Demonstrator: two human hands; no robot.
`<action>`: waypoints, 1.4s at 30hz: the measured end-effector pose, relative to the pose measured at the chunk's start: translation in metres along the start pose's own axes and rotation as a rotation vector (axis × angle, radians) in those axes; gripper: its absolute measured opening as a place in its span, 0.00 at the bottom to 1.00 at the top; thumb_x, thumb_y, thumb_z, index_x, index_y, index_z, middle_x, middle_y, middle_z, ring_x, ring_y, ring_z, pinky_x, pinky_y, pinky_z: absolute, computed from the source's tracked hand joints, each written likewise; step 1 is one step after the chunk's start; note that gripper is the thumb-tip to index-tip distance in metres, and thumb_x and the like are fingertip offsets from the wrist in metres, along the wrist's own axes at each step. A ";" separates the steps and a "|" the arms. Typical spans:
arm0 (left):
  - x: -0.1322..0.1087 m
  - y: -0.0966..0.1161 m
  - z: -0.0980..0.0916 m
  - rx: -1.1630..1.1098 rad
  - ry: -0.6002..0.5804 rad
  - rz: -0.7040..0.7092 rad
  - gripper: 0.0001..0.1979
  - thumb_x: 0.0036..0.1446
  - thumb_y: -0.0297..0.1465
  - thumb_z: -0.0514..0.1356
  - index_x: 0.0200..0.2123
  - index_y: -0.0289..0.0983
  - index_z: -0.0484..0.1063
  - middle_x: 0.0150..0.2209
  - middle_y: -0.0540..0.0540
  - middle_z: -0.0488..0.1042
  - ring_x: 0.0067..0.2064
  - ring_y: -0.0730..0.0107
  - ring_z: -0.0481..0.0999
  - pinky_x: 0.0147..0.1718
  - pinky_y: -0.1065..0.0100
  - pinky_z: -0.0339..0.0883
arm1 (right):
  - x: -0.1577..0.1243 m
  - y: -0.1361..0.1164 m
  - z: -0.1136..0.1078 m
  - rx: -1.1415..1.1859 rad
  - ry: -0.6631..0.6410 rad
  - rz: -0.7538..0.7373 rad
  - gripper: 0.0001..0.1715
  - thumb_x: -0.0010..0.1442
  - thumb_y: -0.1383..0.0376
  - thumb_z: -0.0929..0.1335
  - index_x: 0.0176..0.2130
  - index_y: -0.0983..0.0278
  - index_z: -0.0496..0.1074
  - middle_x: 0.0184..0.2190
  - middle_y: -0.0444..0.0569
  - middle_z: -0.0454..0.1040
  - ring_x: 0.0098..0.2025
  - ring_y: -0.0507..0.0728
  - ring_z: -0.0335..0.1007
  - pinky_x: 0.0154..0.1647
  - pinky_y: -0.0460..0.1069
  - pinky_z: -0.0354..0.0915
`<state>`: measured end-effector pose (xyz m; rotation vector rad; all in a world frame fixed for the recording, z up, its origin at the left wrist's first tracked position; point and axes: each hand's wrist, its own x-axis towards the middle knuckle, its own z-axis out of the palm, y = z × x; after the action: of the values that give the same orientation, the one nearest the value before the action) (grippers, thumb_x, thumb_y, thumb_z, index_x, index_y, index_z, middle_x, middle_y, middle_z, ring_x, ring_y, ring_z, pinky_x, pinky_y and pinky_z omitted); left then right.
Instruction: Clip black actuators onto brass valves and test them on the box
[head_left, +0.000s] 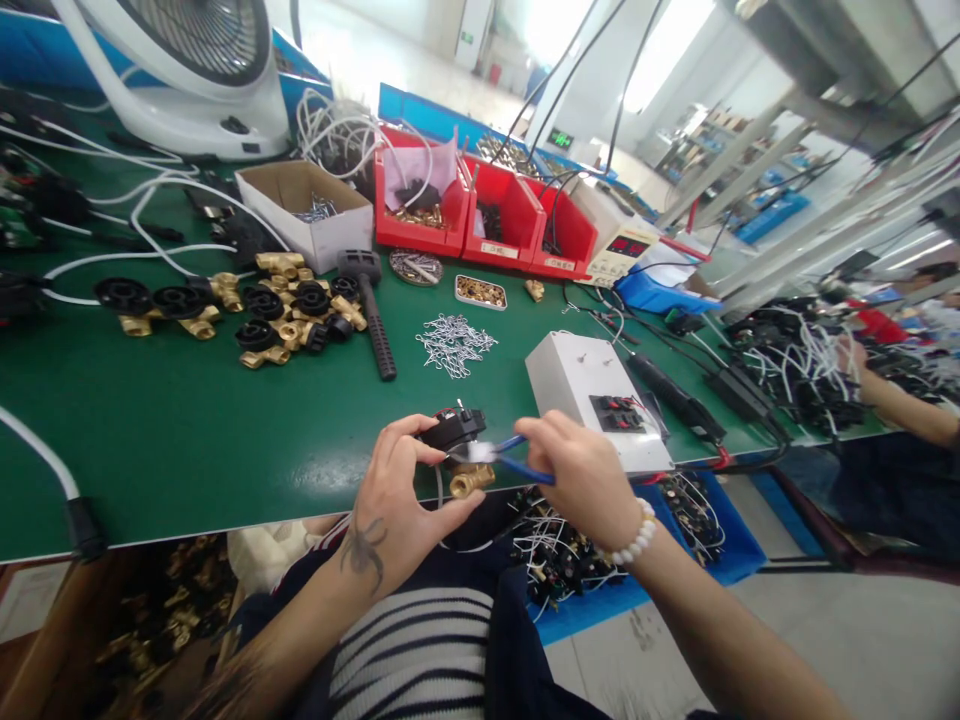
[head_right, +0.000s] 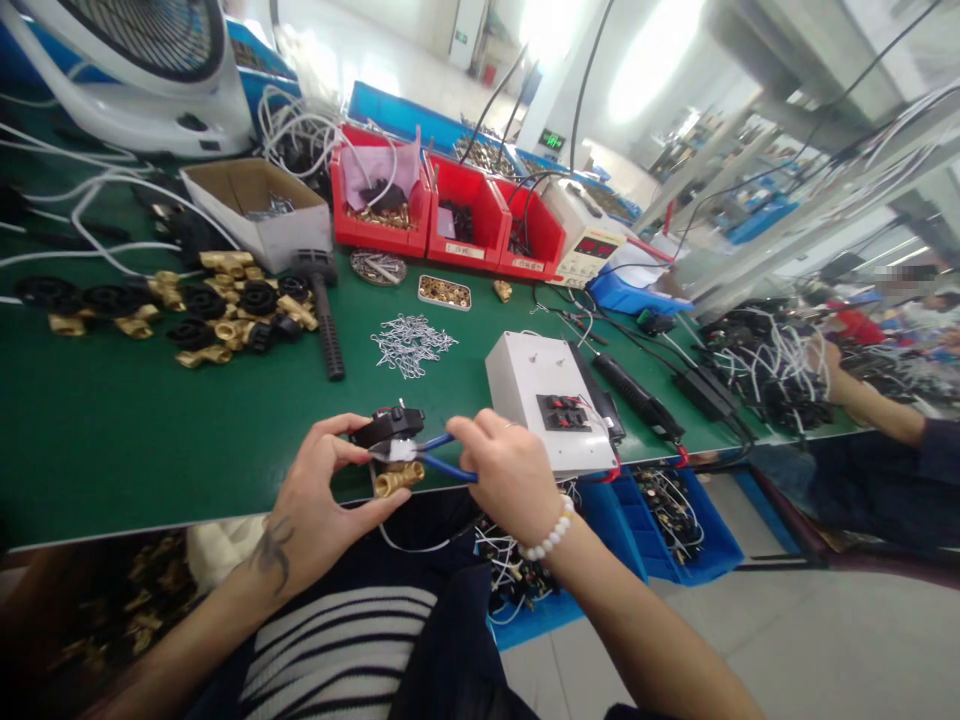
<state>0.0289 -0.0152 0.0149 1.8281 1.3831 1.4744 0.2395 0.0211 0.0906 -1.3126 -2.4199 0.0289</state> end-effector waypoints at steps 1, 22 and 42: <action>-0.001 0.000 0.000 -0.008 -0.002 -0.008 0.18 0.49 0.31 0.71 0.38 0.39 0.64 0.51 0.39 0.71 0.53 0.54 0.74 0.50 0.48 0.73 | 0.000 0.000 0.005 -0.014 -0.093 0.000 0.14 0.60 0.74 0.61 0.41 0.63 0.72 0.29 0.48 0.71 0.26 0.54 0.66 0.28 0.48 0.61; 0.045 0.033 -0.025 0.127 -0.119 0.445 0.20 0.61 0.41 0.65 0.48 0.35 0.65 0.55 0.39 0.70 0.61 0.63 0.67 0.62 0.65 0.61 | 0.005 -0.035 0.028 1.483 0.044 0.384 0.41 0.60 0.52 0.74 0.66 0.53 0.58 0.52 0.50 0.77 0.52 0.60 0.77 0.54 0.57 0.74; 0.026 0.051 -0.010 -0.051 0.083 0.326 0.11 0.59 0.20 0.64 0.42 0.40 0.73 0.54 0.47 0.74 0.58 0.64 0.73 0.61 0.60 0.66 | -0.002 -0.063 0.027 1.684 0.354 0.346 0.25 0.61 0.58 0.75 0.55 0.54 0.66 0.48 0.46 0.80 0.49 0.56 0.79 0.52 0.51 0.76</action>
<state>0.0410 -0.0168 0.0717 2.0536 1.1086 1.7445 0.1803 -0.0117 0.0773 -0.6694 -1.0258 1.3899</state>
